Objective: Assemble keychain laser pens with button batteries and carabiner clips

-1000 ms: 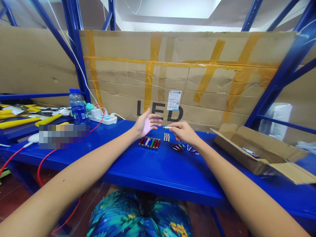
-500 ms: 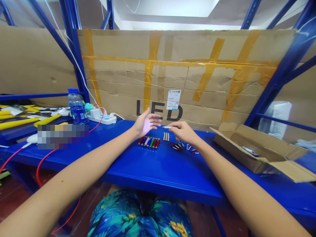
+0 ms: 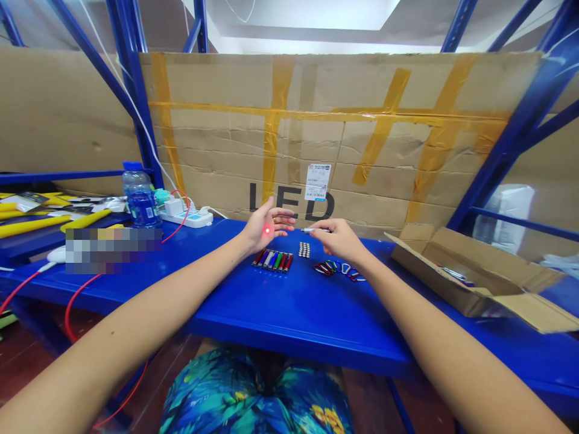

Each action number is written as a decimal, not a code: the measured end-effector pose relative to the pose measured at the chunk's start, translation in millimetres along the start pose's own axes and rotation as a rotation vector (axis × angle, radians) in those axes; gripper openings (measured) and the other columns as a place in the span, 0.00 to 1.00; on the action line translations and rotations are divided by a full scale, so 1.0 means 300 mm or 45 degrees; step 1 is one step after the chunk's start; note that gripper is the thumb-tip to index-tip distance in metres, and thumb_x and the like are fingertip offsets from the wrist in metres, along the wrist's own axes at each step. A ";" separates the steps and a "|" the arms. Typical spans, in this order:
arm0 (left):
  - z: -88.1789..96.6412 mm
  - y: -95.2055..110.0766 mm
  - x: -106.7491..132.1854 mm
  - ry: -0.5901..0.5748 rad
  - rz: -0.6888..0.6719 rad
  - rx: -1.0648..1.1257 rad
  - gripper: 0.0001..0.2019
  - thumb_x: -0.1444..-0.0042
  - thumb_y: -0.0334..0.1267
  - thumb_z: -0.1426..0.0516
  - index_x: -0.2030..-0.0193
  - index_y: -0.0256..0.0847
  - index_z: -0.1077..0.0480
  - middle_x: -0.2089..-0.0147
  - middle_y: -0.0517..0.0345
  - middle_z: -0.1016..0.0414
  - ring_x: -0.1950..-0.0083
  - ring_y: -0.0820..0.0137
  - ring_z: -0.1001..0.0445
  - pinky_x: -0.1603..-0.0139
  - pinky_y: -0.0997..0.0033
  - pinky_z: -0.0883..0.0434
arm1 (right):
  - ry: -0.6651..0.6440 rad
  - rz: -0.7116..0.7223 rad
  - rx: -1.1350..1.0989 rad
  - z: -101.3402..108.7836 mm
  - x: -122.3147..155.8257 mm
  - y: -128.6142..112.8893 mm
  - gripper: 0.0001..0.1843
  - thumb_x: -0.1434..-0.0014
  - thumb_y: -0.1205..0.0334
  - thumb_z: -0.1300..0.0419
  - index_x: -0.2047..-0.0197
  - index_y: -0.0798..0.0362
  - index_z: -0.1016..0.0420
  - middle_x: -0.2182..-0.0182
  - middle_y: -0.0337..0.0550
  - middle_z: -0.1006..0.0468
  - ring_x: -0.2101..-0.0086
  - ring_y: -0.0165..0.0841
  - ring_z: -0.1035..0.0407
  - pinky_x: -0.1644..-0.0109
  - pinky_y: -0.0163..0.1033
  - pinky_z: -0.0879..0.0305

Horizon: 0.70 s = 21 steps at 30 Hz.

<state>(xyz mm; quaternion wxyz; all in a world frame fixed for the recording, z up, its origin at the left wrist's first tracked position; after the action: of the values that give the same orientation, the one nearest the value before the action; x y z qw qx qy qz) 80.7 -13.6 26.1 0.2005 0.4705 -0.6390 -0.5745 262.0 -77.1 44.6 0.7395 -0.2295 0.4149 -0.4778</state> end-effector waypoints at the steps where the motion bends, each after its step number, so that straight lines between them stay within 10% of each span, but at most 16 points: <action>1: 0.000 0.000 -0.001 -0.004 -0.001 -0.002 0.34 0.41 0.65 0.53 0.55 0.33 0.25 0.59 0.40 0.21 0.57 0.57 0.23 0.61 0.63 0.29 | 0.006 -0.007 -0.007 0.001 0.000 0.001 0.16 0.46 0.55 0.43 0.65 0.59 0.20 0.88 0.33 0.37 0.84 0.27 0.42 0.79 0.34 0.45; 21: -0.009 0.004 0.006 0.002 0.002 0.020 0.32 0.41 0.64 0.52 0.58 0.33 0.24 0.59 0.40 0.21 0.59 0.58 0.23 0.61 0.63 0.30 | -0.008 0.045 -0.002 -0.004 0.001 -0.009 0.16 0.46 0.53 0.42 0.68 0.58 0.22 0.86 0.34 0.36 0.82 0.28 0.42 0.76 0.35 0.47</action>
<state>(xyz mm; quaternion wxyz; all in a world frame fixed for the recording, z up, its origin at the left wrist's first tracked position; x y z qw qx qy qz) 81.5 -16.6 27.5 0.1977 0.4720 -0.6438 -0.5689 259.7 -78.3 45.8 0.7490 -0.2242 0.4168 -0.4636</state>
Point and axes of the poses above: each hand's wrist, its own x-axis away from the middle knuckle, its own z-axis out of the back of the hand, y = z × x, the point moved 4 cm from there along -x, towards the middle knuckle
